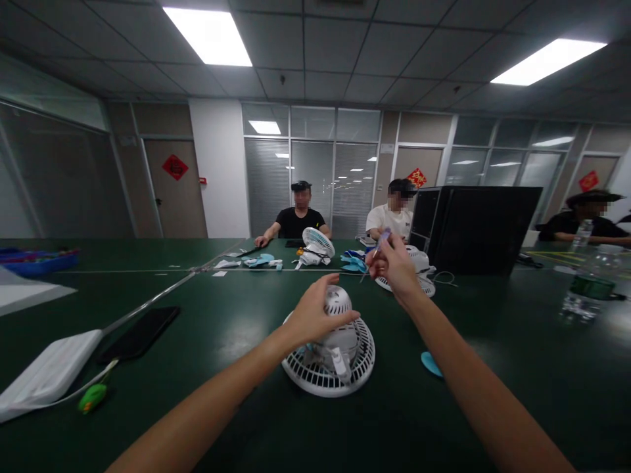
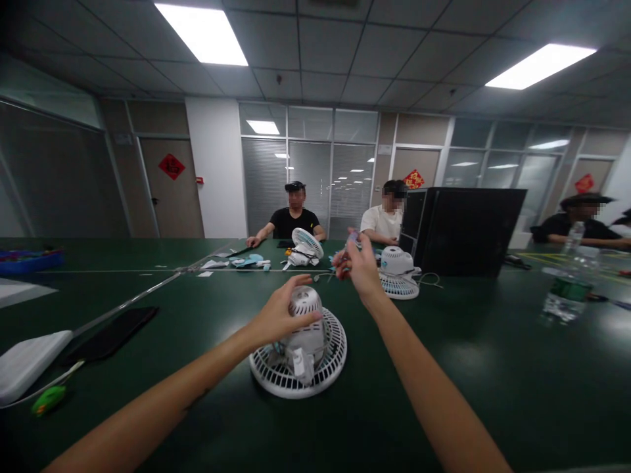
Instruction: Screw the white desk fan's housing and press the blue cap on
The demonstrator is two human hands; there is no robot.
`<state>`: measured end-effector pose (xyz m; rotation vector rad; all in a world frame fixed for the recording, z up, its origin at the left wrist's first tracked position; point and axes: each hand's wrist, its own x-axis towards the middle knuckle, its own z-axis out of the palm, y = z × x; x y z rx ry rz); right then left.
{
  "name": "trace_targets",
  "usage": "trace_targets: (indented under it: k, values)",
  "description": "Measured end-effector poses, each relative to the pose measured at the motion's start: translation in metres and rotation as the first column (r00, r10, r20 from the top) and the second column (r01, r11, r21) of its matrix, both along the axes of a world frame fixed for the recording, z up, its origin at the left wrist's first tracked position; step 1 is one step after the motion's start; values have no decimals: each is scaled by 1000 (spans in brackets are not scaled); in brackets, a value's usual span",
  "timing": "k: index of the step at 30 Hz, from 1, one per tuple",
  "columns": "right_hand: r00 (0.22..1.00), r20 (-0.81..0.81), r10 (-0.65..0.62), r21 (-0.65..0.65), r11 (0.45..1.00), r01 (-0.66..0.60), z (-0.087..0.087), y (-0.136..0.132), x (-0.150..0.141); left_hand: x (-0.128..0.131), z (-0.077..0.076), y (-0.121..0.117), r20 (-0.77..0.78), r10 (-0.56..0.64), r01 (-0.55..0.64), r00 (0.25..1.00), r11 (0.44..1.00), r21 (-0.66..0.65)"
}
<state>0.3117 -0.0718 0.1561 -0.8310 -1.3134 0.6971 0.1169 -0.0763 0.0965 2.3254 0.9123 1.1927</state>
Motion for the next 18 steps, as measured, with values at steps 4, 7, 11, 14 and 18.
trace_targets:
  k: [4, 7, 11, 14, 18]
  values:
    - [980, 173, 102, 203, 970, -137, 26, -7, -29, 9, -6, 5, 35, 42, -43, 999, 999, 31]
    - [950, 260, 173, 161, 962, -219, 26, -9, -37, 6, -11, 5, 58, 24, -28, 998, 998, 63]
    - [916, 360, 177, 102, 968, -227, 11, -6, -40, 5, -12, 2, 89, 11, -19, 996, 997, 80]
    - [901, 397, 176, 110, 965, -237, 2, -4, -43, 6, -12, 0, 106, -1, -12, 994, 993, 119]
    - [890, 438, 128, 148, 966, -212, -2, -6, -48, 6, -15, 2, 116, -2, -16, 993, 989, 150]
